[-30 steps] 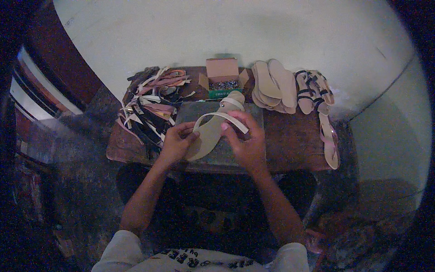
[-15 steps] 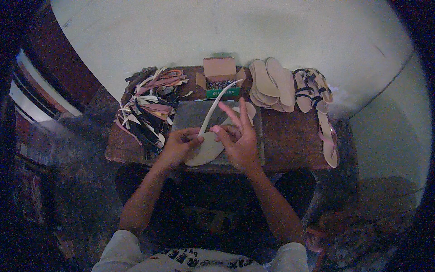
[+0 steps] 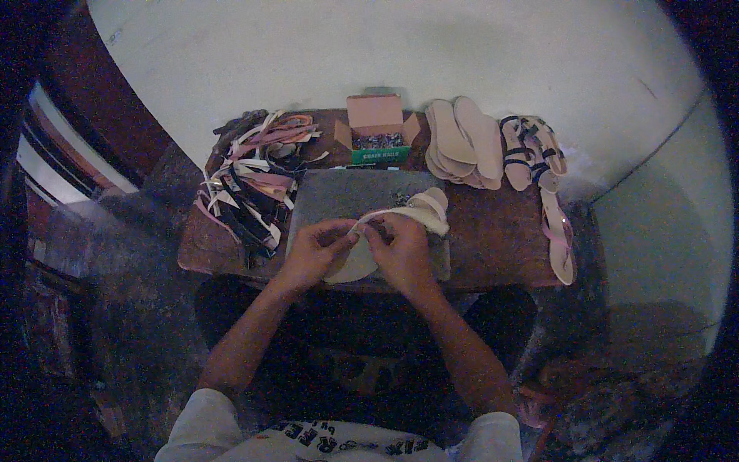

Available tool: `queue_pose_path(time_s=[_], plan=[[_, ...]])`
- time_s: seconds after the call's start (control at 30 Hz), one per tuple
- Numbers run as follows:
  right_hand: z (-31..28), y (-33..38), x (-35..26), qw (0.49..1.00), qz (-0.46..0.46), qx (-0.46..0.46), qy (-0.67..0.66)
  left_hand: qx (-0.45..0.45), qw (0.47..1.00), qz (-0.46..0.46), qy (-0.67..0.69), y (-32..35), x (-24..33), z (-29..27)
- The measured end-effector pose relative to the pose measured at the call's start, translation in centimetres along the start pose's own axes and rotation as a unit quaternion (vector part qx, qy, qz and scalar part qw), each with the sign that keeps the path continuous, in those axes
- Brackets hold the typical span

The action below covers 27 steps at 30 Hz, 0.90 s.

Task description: The person assembles a sandal by attaching a white strap to a beige sole using a metal pin. They position the strap, insert the pin through the sole and strap, and then secure it by hand.

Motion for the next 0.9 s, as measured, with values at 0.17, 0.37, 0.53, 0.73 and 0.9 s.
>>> queue_pose_path(time_s=[0.17, 0.37, 0.53, 0.73, 0.9], plan=[[0.0, -0.3, 0.1, 0.995, -0.035, 0.022, -0.088, -0.013, 0.999, 0.024, 0.032, 0.2, 1.0, 0.6], [-0.3, -0.7, 0.8, 0.994, -0.051, 0.006, -0.098, 0.023, 0.999, -0.003, 0.029, 0.1, 1.2, 0.8], [-0.5, -0.6, -0.1, 0.996, -0.035, -0.001, -0.086, 0.019, 0.999, 0.043, 0.026, 0.2, 0.7, 0.8], [-0.9, -0.8, 0.5, 0.996, -0.088, 0.022, 0.016, 0.05, 0.998, 0.021, 0.011, 0.3, 1.0, 1.3], [-0.9, -0.8, 0.7, 0.996, -0.09, 0.014, 0.015, 0.055, 0.998, 0.011, -0.025, 0.3, 0.8, 1.3]])
Point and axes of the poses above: each hand's wrist, its own y-axis away from the middle knuckle, its own z-axis out of the palm, x = y × z, the point moved 1 cm from there along -y, towards the middle knuckle, and after that the axes turned 4 degrees about -x, right-handed, at the moved point
